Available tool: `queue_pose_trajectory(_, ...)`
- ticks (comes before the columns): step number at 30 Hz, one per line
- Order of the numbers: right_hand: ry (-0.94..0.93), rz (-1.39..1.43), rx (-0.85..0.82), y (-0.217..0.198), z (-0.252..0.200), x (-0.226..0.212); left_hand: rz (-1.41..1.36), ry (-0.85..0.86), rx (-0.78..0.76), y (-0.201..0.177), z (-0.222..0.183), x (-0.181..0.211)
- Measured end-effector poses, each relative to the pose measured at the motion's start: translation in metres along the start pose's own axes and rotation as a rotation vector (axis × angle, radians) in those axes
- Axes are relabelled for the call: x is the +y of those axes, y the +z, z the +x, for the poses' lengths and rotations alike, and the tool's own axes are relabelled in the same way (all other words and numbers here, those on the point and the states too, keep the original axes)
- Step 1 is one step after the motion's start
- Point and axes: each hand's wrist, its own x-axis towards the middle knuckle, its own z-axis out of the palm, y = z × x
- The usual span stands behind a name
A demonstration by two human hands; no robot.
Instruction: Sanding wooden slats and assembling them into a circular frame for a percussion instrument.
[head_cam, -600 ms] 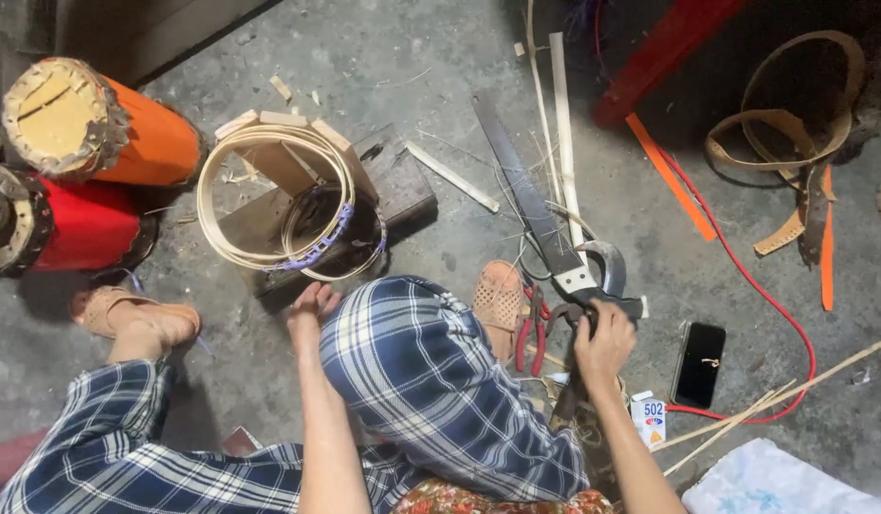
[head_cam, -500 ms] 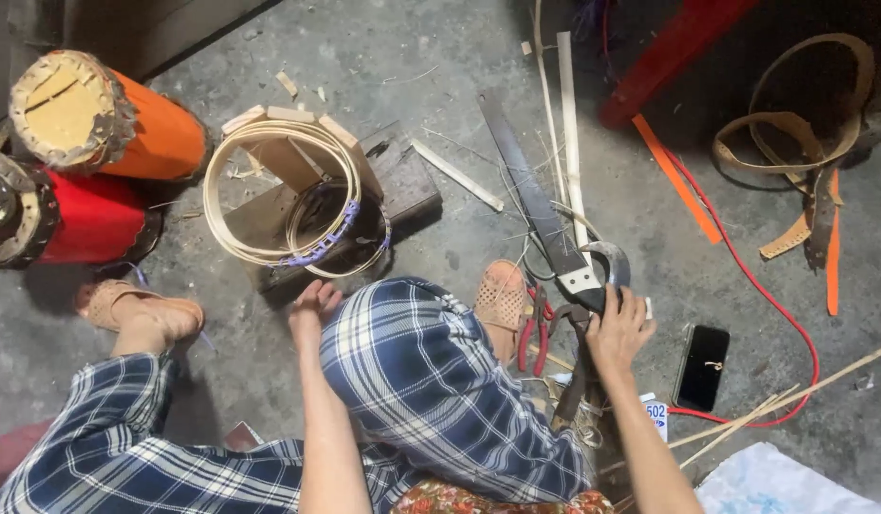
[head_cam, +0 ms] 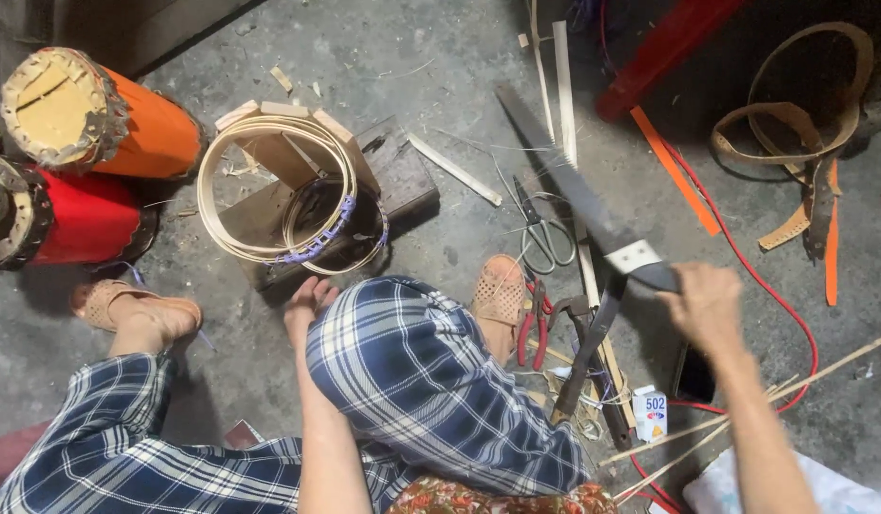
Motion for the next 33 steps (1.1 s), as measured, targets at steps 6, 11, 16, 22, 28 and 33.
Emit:
queue_pose_trajectory(6, 0.047, -0.119, -0.179, 0.0, -0.054, 0.063, 0.051, 0.138, -0.136, 0.006, -0.065, 0.019)
queue_pose_trajectory(11, 0.044, -0.372, -0.434, 0.068, -0.125, 0.056, 0.066, 0.076, -0.118, 0.004, -0.04, 0.007)
queue_pose_trajectory(16, 0.008, -0.398, -0.557, 0.121, -0.144, 0.02, 0.123, 0.053, -0.091, 0.012, -0.045, 0.009)
queue_pose_trajectory(22, 0.484, 0.134, -0.155, 0.096, -0.114, -0.049, 0.197, 0.027, -0.032, 0.013, -0.048, 0.018)
queue_pose_trajectory(28, 0.66, 0.378, -0.075, 0.086, -0.175, -0.115, 0.263, -0.011, 0.016, 0.022, -0.029, 0.016)
queue_pose_trajectory(33, 0.649, 0.491, -0.276, 0.083, -0.197, -0.126, -0.074, 0.062, -0.041, 0.002, 0.072, -0.057)
